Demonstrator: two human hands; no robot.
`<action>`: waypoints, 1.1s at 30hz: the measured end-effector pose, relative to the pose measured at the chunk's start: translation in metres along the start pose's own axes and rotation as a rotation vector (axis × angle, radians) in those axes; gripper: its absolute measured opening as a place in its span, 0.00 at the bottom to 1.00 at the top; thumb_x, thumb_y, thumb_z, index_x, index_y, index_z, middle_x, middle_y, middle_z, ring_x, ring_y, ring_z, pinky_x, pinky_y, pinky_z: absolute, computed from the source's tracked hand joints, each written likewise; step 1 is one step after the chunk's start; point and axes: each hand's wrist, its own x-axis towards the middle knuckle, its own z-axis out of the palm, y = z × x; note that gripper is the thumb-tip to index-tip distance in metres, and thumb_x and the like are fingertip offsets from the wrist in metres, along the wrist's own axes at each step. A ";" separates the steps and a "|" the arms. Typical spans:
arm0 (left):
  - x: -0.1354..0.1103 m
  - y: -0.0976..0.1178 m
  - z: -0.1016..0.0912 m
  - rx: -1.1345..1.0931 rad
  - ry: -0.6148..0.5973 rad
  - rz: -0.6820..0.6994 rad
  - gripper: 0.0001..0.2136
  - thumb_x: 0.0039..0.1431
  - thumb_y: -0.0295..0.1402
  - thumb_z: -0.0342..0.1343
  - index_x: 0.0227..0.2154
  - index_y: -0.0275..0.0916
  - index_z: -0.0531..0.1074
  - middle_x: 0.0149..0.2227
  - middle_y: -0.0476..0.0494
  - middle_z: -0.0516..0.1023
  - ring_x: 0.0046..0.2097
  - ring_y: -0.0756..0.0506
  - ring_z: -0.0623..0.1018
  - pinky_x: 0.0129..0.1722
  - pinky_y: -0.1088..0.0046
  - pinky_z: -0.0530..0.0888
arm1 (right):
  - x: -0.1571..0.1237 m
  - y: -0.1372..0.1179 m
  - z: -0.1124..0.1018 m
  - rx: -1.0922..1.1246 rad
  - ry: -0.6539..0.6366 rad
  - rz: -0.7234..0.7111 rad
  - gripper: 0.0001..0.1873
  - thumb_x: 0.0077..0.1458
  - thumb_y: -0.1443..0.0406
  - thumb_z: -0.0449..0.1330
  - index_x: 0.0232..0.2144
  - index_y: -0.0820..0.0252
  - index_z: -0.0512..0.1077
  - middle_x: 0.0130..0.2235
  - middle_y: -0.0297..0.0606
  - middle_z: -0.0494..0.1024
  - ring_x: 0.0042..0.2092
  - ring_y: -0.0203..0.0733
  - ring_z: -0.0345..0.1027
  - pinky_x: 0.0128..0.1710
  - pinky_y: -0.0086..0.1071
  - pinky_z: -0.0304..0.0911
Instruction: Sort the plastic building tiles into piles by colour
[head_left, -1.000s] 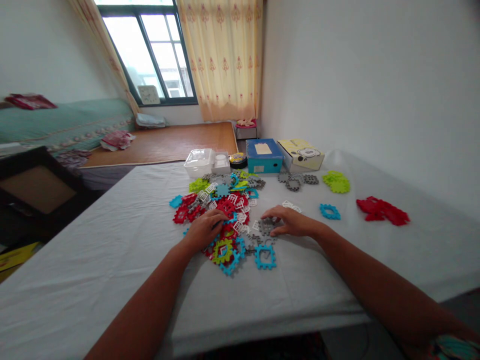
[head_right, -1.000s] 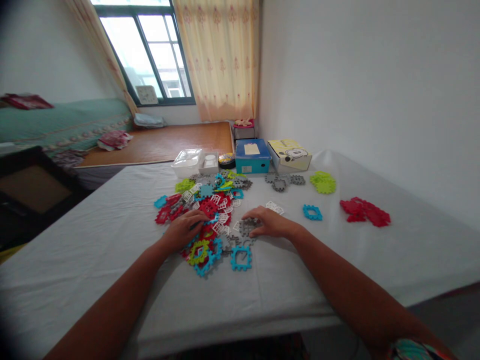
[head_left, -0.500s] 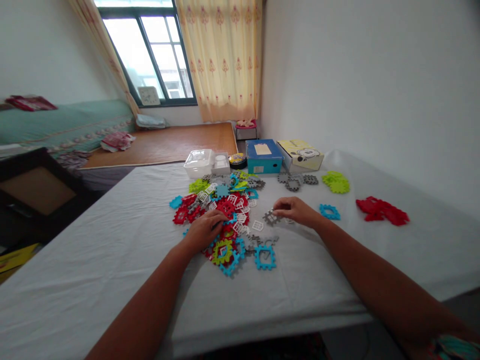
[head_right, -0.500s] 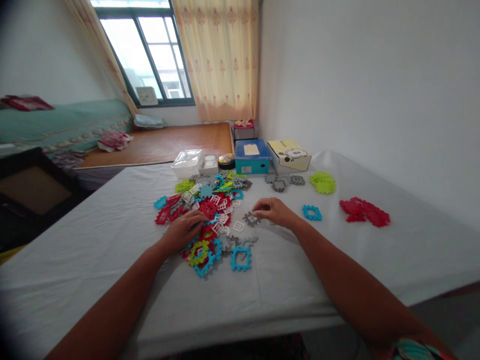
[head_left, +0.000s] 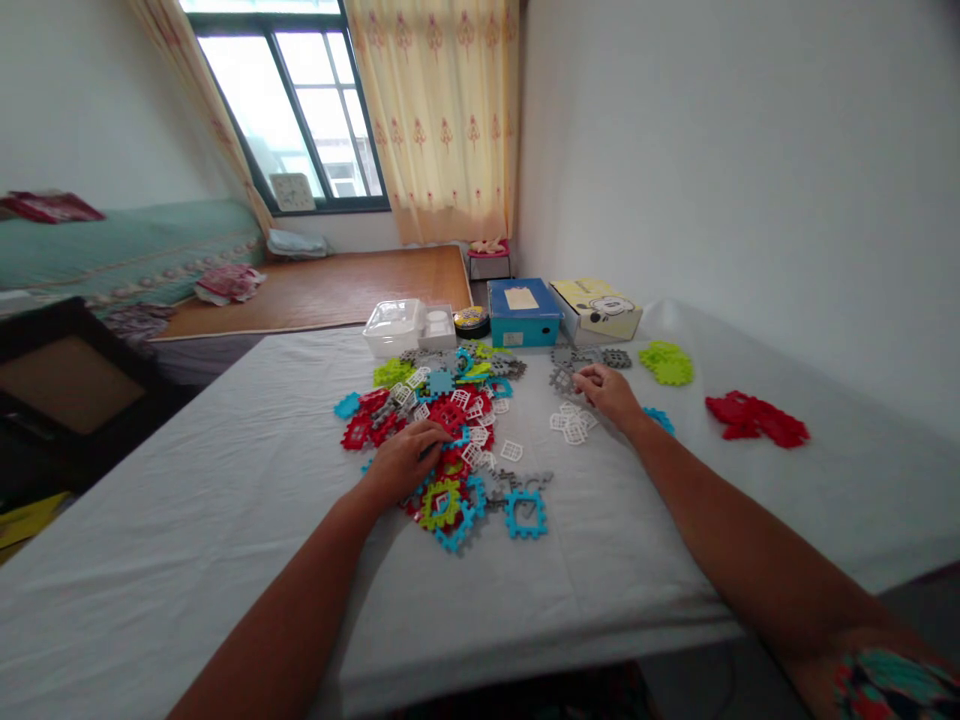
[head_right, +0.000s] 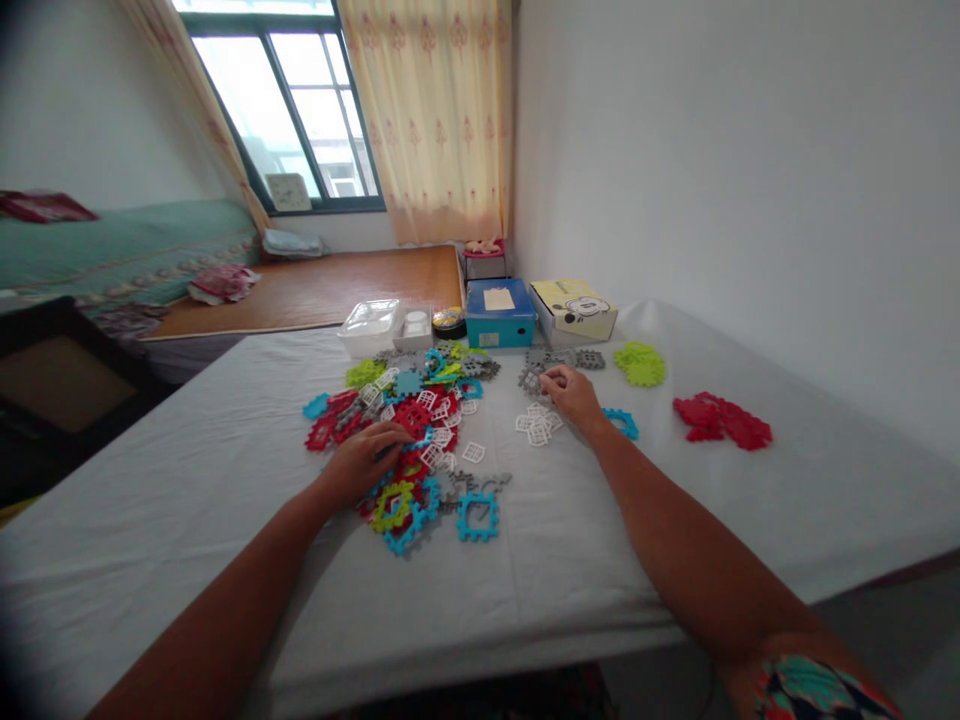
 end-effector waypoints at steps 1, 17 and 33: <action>0.000 0.000 0.000 0.003 -0.003 0.000 0.12 0.62 0.30 0.48 0.42 0.44 0.76 0.46 0.46 0.77 0.46 0.46 0.77 0.48 0.69 0.73 | 0.001 0.001 0.001 0.014 0.001 0.008 0.16 0.49 0.52 0.58 0.31 0.60 0.69 0.26 0.38 0.77 0.22 0.34 0.63 0.22 0.28 0.58; 0.000 -0.003 0.001 0.008 0.002 0.014 0.12 0.62 0.30 0.48 0.42 0.44 0.76 0.45 0.45 0.78 0.45 0.46 0.77 0.47 0.70 0.73 | 0.010 0.025 0.015 0.122 -0.012 0.049 0.28 0.51 0.60 0.57 0.55 0.58 0.62 0.57 0.49 0.70 0.37 0.38 0.72 0.32 0.33 0.70; 0.000 0.000 0.000 -0.004 0.003 0.018 0.12 0.62 0.30 0.48 0.42 0.44 0.76 0.45 0.46 0.77 0.46 0.47 0.77 0.48 0.70 0.73 | 0.010 0.026 0.007 -0.218 -0.058 -0.120 0.31 0.52 0.68 0.54 0.59 0.59 0.62 0.56 0.46 0.71 0.53 0.48 0.69 0.52 0.44 0.66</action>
